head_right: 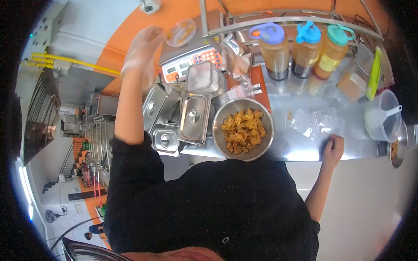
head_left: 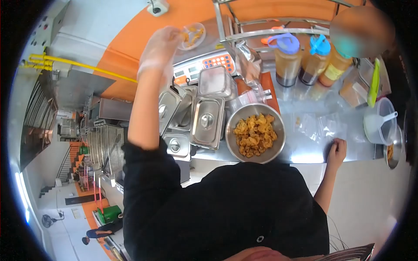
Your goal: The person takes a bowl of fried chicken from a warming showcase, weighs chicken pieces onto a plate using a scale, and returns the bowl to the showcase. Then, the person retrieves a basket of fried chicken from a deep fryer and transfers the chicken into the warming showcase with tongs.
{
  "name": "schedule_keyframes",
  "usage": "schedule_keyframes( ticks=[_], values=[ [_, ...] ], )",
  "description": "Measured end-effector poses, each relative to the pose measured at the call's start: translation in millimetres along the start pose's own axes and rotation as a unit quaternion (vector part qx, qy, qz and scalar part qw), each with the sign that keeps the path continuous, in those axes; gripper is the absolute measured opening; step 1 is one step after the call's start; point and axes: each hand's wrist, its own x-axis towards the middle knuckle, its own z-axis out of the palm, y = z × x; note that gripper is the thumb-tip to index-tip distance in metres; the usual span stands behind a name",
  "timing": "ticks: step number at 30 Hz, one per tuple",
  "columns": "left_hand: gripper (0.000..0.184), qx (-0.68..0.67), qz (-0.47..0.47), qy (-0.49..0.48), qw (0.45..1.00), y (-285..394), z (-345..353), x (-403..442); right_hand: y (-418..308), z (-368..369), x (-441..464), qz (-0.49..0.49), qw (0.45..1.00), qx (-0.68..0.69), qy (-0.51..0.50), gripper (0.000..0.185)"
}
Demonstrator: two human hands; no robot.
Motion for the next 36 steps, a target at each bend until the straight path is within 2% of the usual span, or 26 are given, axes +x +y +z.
schedule_keyframes(
  ticks=[1,3,6,8,9,11,14,15,16,18,19,20,22,23,25,27,28,30,31,33,34,36],
  values=[
    [0.034,0.003,-0.038,-0.014,0.999,-20.7,12.9,28.4,1.0,0.0,-0.8,-0.004,1.000,0.005,0.000,0.012],
    [0.045,0.089,-0.138,-0.151,0.975,-23.7,21.5,66.5,4.1,0.0,-1.9,0.040,0.999,-0.011,-0.022,0.012],
    [0.044,0.065,-0.167,-0.170,0.969,-75.7,66.8,102.5,5.1,0.5,-3.5,0.032,0.999,-0.009,-0.012,0.013],
    [0.043,0.215,-0.152,-0.212,0.941,-98.8,81.3,124.8,5.1,1.4,-3.4,0.043,0.999,-0.013,-0.015,0.014],
    [0.043,0.216,-0.151,-0.209,0.942,-98.8,80.8,126.7,5.2,1.5,-3.3,0.043,0.999,-0.010,-0.012,0.014],
    [0.045,0.045,-0.276,-0.174,0.944,-95.7,77.5,121.6,4.2,1.3,-3.1,0.031,0.999,-0.005,-0.013,0.012],
    [0.048,0.042,-0.291,-0.176,0.939,-98.5,73.6,132.2,1.5,2.4,-3.0,0.040,0.999,-0.007,-0.013,0.013],
    [0.048,0.042,-0.291,-0.178,0.939,-101.7,69.3,128.9,1.7,1.2,-3.3,0.039,0.999,-0.012,-0.015,0.013],
    [0.052,0.197,-0.172,-0.186,0.947,-106.8,62.4,121.3,1.9,0.7,-3.2,0.039,0.999,-0.014,-0.016,0.013],
    [0.056,0.340,-0.049,-0.191,0.919,-99.4,52.6,116.6,3.1,0.8,-3.2,0.049,0.998,-0.020,-0.016,0.016],
    [0.061,0.126,-0.188,-0.166,0.960,-87.9,41.8,124.0,4.9,1.2,-2.5,0.047,0.998,-0.023,-0.021,0.016],
    [0.068,-0.095,-0.315,-0.130,0.935,-74.6,30.4,127.9,7.4,1.8,-2.8,0.042,0.999,-0.024,-0.021,0.016],
    [0.074,-0.184,-0.112,-0.122,0.969,-60.7,3.2,97.0,10.8,2.5,-4.8,0.038,0.999,-0.033,-0.020,0.017],
    [0.070,-0.188,-0.125,-0.117,0.967,-39.5,-11.3,78.9,13.3,3.2,-5.8,0.036,0.999,-0.035,-0.018,0.013],
    [0.061,-0.238,-0.082,-0.136,0.958,14.2,-43.6,28.2,0.5,-1.0,-2.1,0.030,0.999,-0.038,-0.017,0.013],
    [0.051,-0.239,0.000,-0.179,0.954,55.3,-64.5,-28.4,-2.0,-0.8,0.2,0.013,1.000,-0.025,-0.010,0.012],
    [0.045,-0.194,0.023,-0.206,0.959,66.0,-69.0,-52.1,-4.5,-0.4,0.7,0.017,0.999,-0.028,-0.007,0.012],
    [0.041,-0.141,0.049,-0.347,0.926,86.5,-70.5,-94.6,-5.3,-0.7,0.3,0.028,0.999,-0.033,-0.014,0.012],
    [0.038,-0.061,0.150,-0.366,0.916,86.2,-56.5,-114.7,-7.0,-0.3,0.5,0.039,0.999,-0.029,-0.015,0.012],
    [0.042,-0.164,0.139,-0.415,0.884,70.4,-7.9,-155.2,-11.3,-1.5,2.3,0.043,0.998,-0.036,-0.019,0.013],
    [0.042,-0.121,0.109,-0.471,0.867,74.9,13.5,-165.3,-9.5,-0.9,1.7,0.034,0.999,-0.037,-0.018,0.013],
    [0.044,-0.123,0.167,-0.438,0.875,48.1,78.5,-199.3,-8.5,-0.5,1.4,0.023,0.999,-0.038,-0.013,0.013]
  ],
)
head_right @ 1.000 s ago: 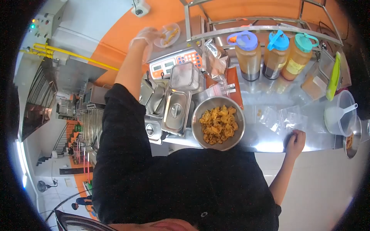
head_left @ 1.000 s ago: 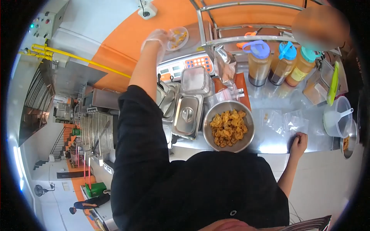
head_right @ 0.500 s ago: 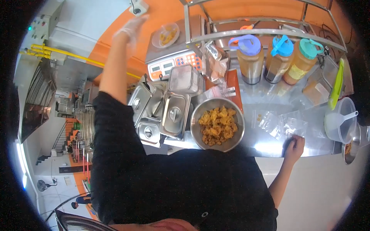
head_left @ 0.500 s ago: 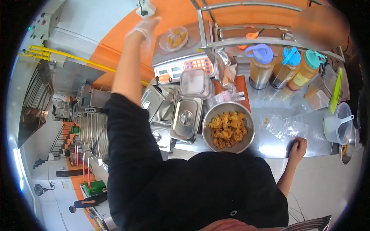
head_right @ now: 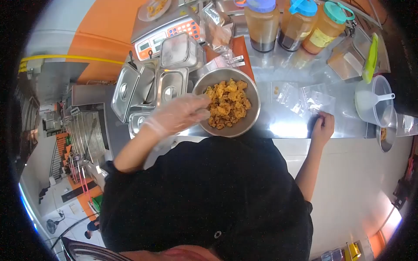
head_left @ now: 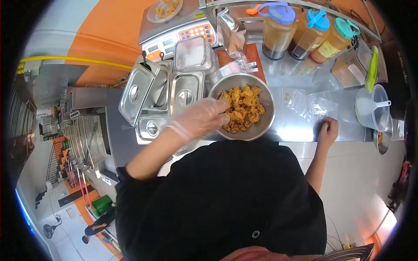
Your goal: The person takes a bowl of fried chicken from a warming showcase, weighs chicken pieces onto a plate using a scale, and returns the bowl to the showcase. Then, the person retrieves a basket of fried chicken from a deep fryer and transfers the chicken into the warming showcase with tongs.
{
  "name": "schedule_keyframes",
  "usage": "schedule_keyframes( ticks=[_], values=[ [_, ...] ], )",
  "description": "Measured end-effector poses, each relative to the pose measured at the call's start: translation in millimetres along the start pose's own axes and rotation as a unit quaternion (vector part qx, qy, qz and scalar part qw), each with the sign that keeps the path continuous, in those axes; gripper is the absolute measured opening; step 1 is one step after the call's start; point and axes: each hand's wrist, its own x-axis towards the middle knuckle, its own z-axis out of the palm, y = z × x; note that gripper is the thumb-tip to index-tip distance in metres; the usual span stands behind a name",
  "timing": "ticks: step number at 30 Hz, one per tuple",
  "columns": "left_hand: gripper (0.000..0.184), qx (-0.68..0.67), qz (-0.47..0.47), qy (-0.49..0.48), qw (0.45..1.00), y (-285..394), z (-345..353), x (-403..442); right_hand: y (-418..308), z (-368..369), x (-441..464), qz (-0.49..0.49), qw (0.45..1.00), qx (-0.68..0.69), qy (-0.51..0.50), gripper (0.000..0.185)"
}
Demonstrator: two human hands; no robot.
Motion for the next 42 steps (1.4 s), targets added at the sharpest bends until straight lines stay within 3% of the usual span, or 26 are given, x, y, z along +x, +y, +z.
schedule_keyframes(
  ticks=[4,7,9,10,11,12,13,15,16,17,19,20,21,22,25,29,31,35,38,42],
  values=[
    [0.040,0.012,0.007,0.040,0.999,-0.4,52.9,18.7,1.6,-0.5,-0.1,-0.008,1.000,-0.003,-0.003,0.016],
    [0.030,0.118,0.059,0.053,0.990,6.0,56.9,7.8,-0.6,-1.2,0.2,-0.004,1.000,-0.003,-0.009,0.015],
    [0.023,-0.053,0.141,0.191,0.970,-6.0,72.2,2.3,-1.1,-1.2,0.8,0.003,1.000,-0.008,-0.014,0.015],
    [0.023,-0.054,0.140,0.190,0.970,-7.9,79.6,2.3,-2.2,-1.6,0.7,0.010,1.000,-0.004,-0.015,0.015],
    [0.024,-0.307,0.100,0.209,0.923,-8.5,85.8,3.4,-2.5,-1.5,0.5,0.017,1.000,0.001,-0.016,0.015],
    [0.025,-0.539,0.052,0.214,0.813,-8.9,89.6,3.6,-0.6,-1.1,0.1,0.017,1.000,0.001,-0.017,0.015],
    [0.025,-0.539,0.051,0.214,0.813,-11.5,88.9,3.8,2.3,-0.6,0.0,0.017,1.000,0.001,-0.019,0.015],
    [0.021,-0.670,-0.023,0.187,0.718,-14.5,79.0,4.7,2.3,-0.7,-0.5,0.017,1.000,0.002,-0.023,0.015],
    [0.019,-0.626,-0.064,0.186,0.755,-11.7,73.0,3.9,1.7,-1.1,-0.5,0.016,1.000,0.006,-0.021,0.015],
    [0.019,-0.625,-0.065,0.187,0.755,-4.9,63.7,4.1,0.3,-1.6,-0.5,0.015,1.000,0.011,-0.020,0.014],
    [0.018,-0.416,-0.031,0.111,0.902,4.7,51.3,4.9,-0.6,-1.8,-0.9,0.017,1.000,0.013,-0.017,0.014],
    [0.018,-0.416,-0.032,0.111,0.902,1.1,50.1,5.5,-0.7,-1.7,-1.1,0.018,1.000,0.014,-0.012,0.014],
    [0.019,-0.211,-0.010,0.137,0.968,-5.0,49.1,5.7,-0.3,-1.8,-1.4,0.018,1.000,0.016,-0.012,0.014],
    [0.021,0.004,0.013,0.156,0.988,-9.6,50.2,5.5,0.4,-1.7,-1.6,0.009,1.000,0.017,-0.008,0.014],
    [0.024,0.125,-0.069,0.116,0.983,-14.9,74.0,6.4,0.8,-1.6,-0.8,0.003,1.000,0.017,-0.007,0.015],
    [0.020,0.153,-0.112,0.070,0.979,7.6,77.2,13.2,-0.8,-2.6,-1.2,0.029,0.999,0.017,-0.017,0.015],
    [0.019,0.136,-0.106,0.167,0.971,5.7,82.0,15.6,2.4,-1.9,-2.2,0.011,1.000,0.019,-0.014,0.014],
    [0.018,0.127,-0.085,0.195,0.969,13.2,77.9,14.5,7.0,-0.3,-2.3,-0.011,0.999,0.037,-0.009,0.014],
    [0.020,0.125,-0.100,0.147,0.976,17.6,75.0,15.8,5.1,-1.8,-1.9,-0.007,0.999,0.031,-0.016,0.015],
    [0.023,0.094,-0.058,0.205,0.973,14.6,80.7,16.7,5.9,-1.6,-1.8,-0.006,1.000,0.026,-0.017,0.014]
  ],
)
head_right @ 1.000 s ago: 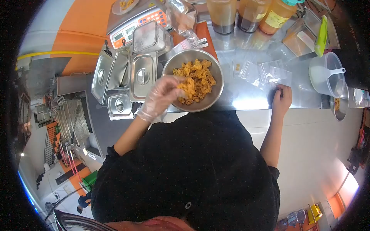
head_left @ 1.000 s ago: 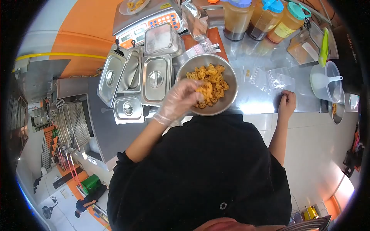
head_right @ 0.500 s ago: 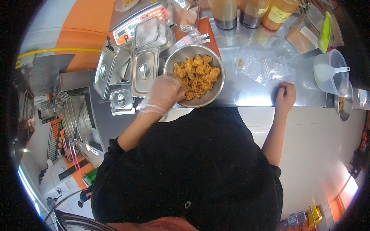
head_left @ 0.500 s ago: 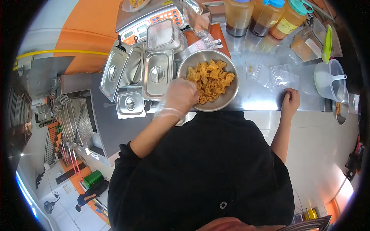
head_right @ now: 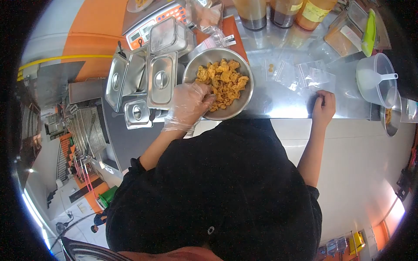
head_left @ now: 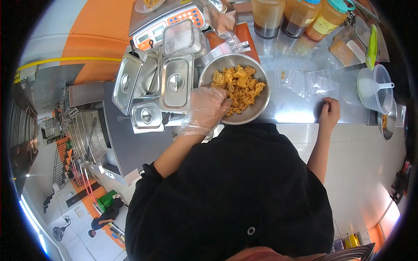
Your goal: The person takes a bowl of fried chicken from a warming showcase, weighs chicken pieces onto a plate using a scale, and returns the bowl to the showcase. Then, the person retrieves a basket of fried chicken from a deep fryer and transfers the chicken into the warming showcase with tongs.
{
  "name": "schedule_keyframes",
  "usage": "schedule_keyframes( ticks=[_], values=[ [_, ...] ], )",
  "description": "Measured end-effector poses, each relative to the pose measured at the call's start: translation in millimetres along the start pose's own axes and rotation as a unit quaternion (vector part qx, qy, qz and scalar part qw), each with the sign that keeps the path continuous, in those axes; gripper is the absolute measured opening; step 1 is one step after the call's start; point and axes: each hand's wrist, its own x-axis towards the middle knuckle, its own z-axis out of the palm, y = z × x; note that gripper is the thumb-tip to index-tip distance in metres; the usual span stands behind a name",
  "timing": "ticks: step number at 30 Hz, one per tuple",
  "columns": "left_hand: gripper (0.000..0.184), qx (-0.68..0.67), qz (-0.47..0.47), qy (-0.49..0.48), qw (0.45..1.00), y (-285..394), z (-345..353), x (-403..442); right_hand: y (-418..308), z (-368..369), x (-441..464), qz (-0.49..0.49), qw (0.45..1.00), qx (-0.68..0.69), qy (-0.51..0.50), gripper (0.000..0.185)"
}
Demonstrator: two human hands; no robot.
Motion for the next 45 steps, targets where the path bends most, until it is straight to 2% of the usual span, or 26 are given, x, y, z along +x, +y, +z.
schedule_keyframes(
  ticks=[2,5,7,11,13,14,15,16,17,19,22,32,34,35,37,41,42,43,44,45],
  values=[
    [0.023,-0.019,0.013,0.016,1.000,0.6,2.2,0.1,1.6,-0.4,0.5,-0.012,1.000,0.002,-0.007,0.014],
    [0.021,0.027,0.005,0.021,0.999,3.7,6.2,-0.1,-0.2,-0.8,0.9,-0.011,1.000,-0.009,-0.006,0.014],
    [0.023,0.073,0.031,0.012,0.997,3.3,8.4,0.8,-1.7,-0.9,0.7,-0.010,1.000,-0.001,-0.005,0.014],
    [0.026,0.048,0.082,0.026,0.995,-3.2,8.8,1.7,-9.3,-2.2,2.1,0.008,1.000,0.003,0.000,0.015],
    [0.021,-0.124,-0.021,0.044,0.991,-0.4,2.2,0.8,-7.8,-2.0,2.4,0.016,1.000,0.006,-0.003,0.016],
    [0.021,-0.124,-0.020,0.043,0.991,-2.4,7.4,0.2,-7.1,-1.8,1.9,0.024,1.000,0.011,-0.007,0.016],
    [0.020,-0.376,-0.102,0.070,0.918,-6.3,16.6,-2.1,-6.9,-2.1,1.8,0.025,1.000,0.010,-0.006,0.016],
    [0.018,-0.599,-0.177,0.092,0.775,-8.5,21.5,-3.6,-6.9,-2.3,1.9,0.020,1.000,0.007,-0.006,0.016],
    [0.018,-0.599,-0.177,0.093,0.775,-8.9,18.1,-3.9,-7.1,-2.1,2.4,0.014,1.000,0.004,-0.007,0.017],
    [0.024,-0.710,-0.281,0.015,0.645,-11.2,7.0,-5.2,-4.4,-1.2,1.9,0.004,1.000,0.004,-0.005,0.016],
    [0.029,-0.726,-0.264,-0.001,0.635,-17.8,8.0,-7.1,-2.1,-0.4,2.0,-0.010,1.000,-0.002,-0.002,0.015],
    [0.027,-0.663,-0.261,-0.005,0.702,-14.7,3.8,-3.4,-4.5,0.3,1.5,0.016,1.000,-0.003,0.009,0.014],
    [0.018,-0.644,-0.225,0.034,0.731,-17.2,2.9,1.2,-4.2,-0.5,1.4,0.019,1.000,-0.005,0.008,0.014],
    [0.018,-0.643,-0.225,0.034,0.731,-18.4,3.6,3.6,-4.3,-0.4,1.4,0.021,1.000,-0.007,0.004,0.014],
    [0.016,-0.685,-0.217,0.077,0.691,-20.5,6.2,7.9,-4.9,0.2,1.7,0.017,1.000,-0.001,0.007,0.014],
    [0.009,-0.702,-0.210,0.094,0.674,-21.1,-2.7,12.8,-7.6,-0.6,2.6,0.010,1.000,0.000,0.014,0.014],
    [0.011,-0.488,-0.174,0.020,0.855,-13.8,-22.3,17.7,-8.1,-1.0,2.7,0.012,1.000,-0.001,0.015,0.014],
    [0.015,-0.232,-0.123,-0.054,0.963,-9.3,-32.5,20.0,-8.5,-1.0,2.9,0.016,1.000,-0.001,0.013,0.014],
    [0.015,-0.231,-0.122,-0.056,0.964,-8.1,-31.2,18.9,-8.3,-0.8,2.5,0.020,1.000,0.000,0.012,0.014],
    [0.019,-0.080,-0.067,-0.098,0.990,-6.4,-28.8,16.9,-7.9,-0.9,1.9,0.022,1.000,-0.001,0.012,0.014]
  ],
)
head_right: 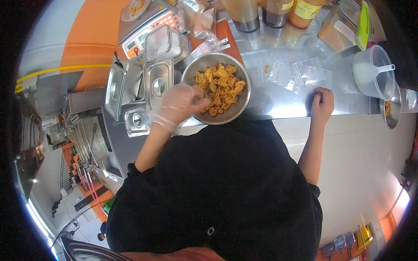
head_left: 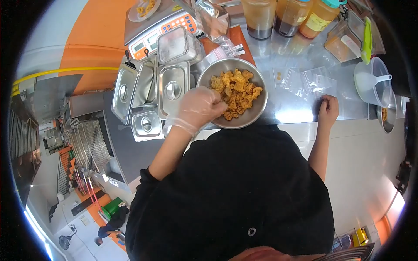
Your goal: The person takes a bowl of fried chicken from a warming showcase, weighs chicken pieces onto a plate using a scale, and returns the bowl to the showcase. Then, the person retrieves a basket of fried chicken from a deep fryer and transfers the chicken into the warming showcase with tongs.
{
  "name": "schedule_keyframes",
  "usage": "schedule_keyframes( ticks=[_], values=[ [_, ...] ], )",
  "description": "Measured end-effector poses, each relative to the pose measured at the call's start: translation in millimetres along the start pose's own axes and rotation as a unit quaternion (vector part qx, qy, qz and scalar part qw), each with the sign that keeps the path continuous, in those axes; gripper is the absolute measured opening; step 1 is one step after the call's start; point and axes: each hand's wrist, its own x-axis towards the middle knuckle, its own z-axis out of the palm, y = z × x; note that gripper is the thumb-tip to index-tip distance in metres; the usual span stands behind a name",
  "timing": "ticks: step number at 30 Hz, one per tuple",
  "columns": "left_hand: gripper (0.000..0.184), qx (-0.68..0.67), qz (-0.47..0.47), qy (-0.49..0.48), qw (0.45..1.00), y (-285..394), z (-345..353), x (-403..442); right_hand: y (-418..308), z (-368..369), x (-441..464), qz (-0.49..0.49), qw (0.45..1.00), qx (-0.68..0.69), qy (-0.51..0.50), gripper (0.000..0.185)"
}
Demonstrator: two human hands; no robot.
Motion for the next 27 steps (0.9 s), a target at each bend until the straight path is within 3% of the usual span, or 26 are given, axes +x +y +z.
schedule_keyframes(
  ticks=[1,5,8,10,11,13,14,16,19,22,23,24,27],
  values=[
    [0.023,0.160,0.038,-0.033,0.986,0.9,3.2,-1.5,0.4,0.2,0.0,-0.007,1.000,0.001,0.002,0.014],
    [0.027,0.201,0.003,-0.126,0.971,-2.0,17.3,0.4,2.3,1.1,0.2,-0.025,1.000,0.006,0.008,0.014],
    [0.027,0.169,0.024,-0.095,0.981,-12.9,20.3,4.1,3.8,0.6,-0.1,-0.005,1.000,-0.012,0.000,0.014],
    [0.029,0.115,0.074,-0.003,0.991,-13.9,14.8,3.3,3.3,0.6,0.2,-0.014,1.000,-0.010,0.004,0.013],
    [0.029,0.116,0.074,-0.004,0.991,-12.1,10.7,3.1,2.4,0.8,0.3,-0.023,1.000,-0.007,0.007,0.013],
    [0.027,-0.027,0.035,-0.003,0.999,-7.6,2.0,2.7,0.8,0.8,0.8,-0.020,1.000,-0.007,0.007,0.013],
    [0.027,-0.026,0.036,-0.003,0.999,-8.2,0.5,1.5,0.2,0.8,0.8,-0.018,1.000,-0.007,0.008,0.013],
    [0.029,-0.285,-0.018,0.019,0.958,-9.3,-4.1,-3.2,3.4,-0.8,-0.4,-0.016,1.000,-0.014,0.001,0.014],
    [0.032,-0.385,-0.001,0.101,0.917,1.2,-40.5,-12.4,5.5,-1.3,-0.4,-0.020,1.000,-0.022,-0.002,0.013],
    [0.033,-0.175,0.081,0.229,0.954,-3.2,-124.1,-19.5,13.3,4.2,-0.7,-0.035,0.999,-0.019,0.004,0.012],
    [0.035,0.014,0.118,0.303,0.946,-14.6,-160.3,-14.4,15.8,4.0,-0.8,-0.033,0.999,-0.016,-0.002,0.012],
    [0.034,-0.084,-0.069,0.261,0.959,-13.9,-193.3,-5.1,16.3,3.9,-1.4,-0.031,0.999,-0.015,-0.009,0.012],
    [0.039,0.205,-0.034,0.346,0.915,-51.0,-250.3,55.5,12.0,3.4,-1.0,-0.021,1.000,-0.005,-0.014,0.011]
  ],
)
